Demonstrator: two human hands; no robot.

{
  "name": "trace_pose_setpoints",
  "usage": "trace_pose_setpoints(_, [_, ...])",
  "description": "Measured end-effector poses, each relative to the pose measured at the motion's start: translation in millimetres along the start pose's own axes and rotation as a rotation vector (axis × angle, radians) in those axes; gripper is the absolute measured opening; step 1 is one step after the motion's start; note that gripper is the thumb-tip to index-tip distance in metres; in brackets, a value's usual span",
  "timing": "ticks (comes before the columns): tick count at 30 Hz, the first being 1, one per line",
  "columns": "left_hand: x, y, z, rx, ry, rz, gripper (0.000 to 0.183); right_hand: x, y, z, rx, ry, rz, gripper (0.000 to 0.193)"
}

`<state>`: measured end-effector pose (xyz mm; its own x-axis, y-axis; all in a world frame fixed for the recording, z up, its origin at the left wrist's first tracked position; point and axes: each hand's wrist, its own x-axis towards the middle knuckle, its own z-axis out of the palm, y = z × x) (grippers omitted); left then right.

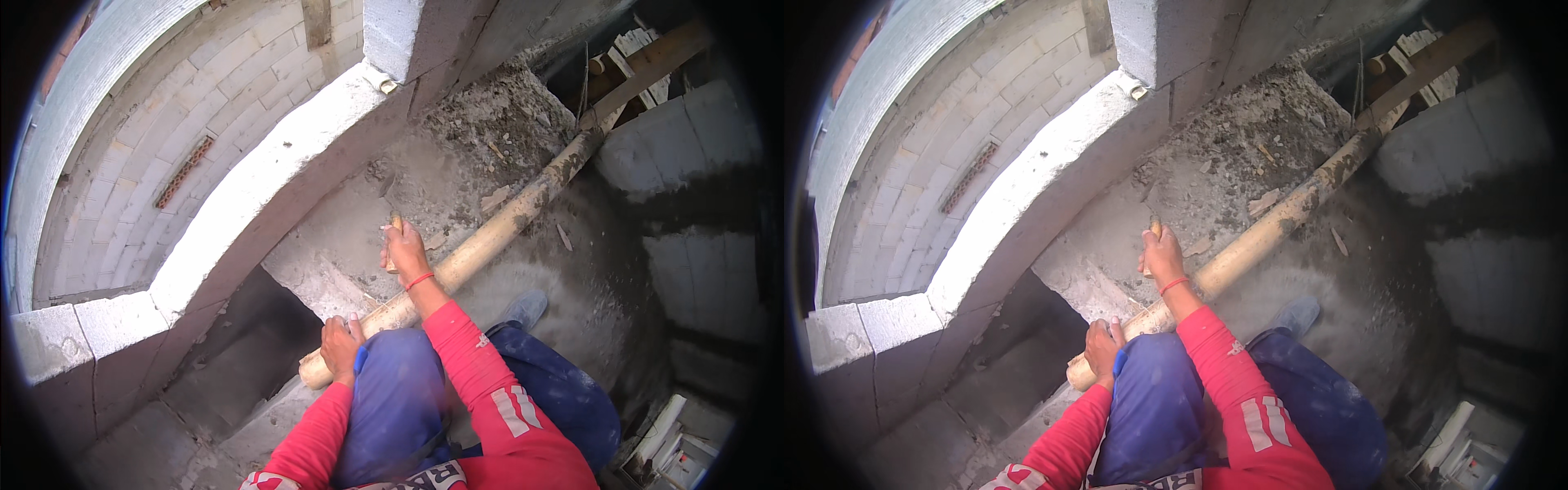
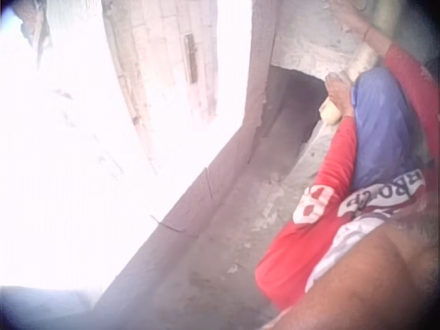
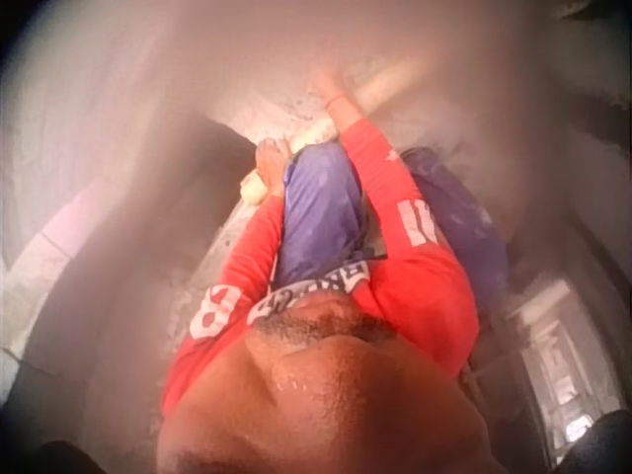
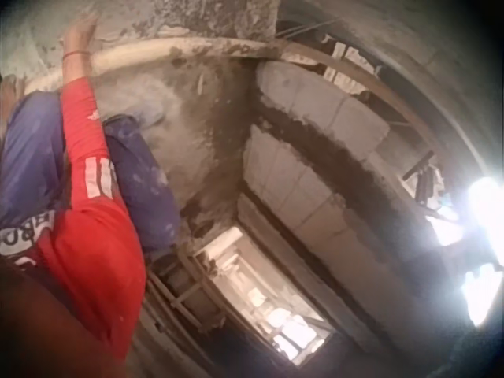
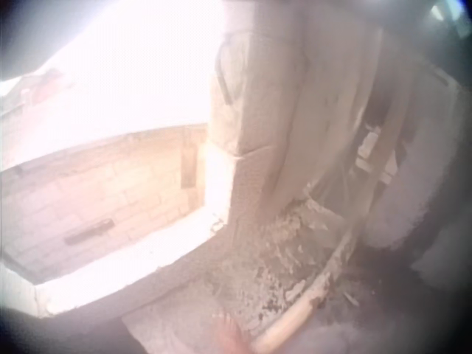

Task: The person uses a trowel to smooth wet concrete on a floor. They scoop material from a bucket, spread it across the surface, and repeatedly level the area while squatting and moving around the workspace.

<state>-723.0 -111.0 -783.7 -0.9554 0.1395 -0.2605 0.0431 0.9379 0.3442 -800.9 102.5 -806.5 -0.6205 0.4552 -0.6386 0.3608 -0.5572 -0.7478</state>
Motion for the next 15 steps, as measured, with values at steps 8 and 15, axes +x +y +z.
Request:
trace_pose_setpoints(8, [1,4,4,0.000,-0.026,-0.007,0.038,29,4,9,0.072,-0.097,0.237,0.034])
trace_pose_setpoints(15, [0,8,4,-0.006,-0.017,0.021,0.039,38,6,30,0.095,-0.341,0.258,0.037])
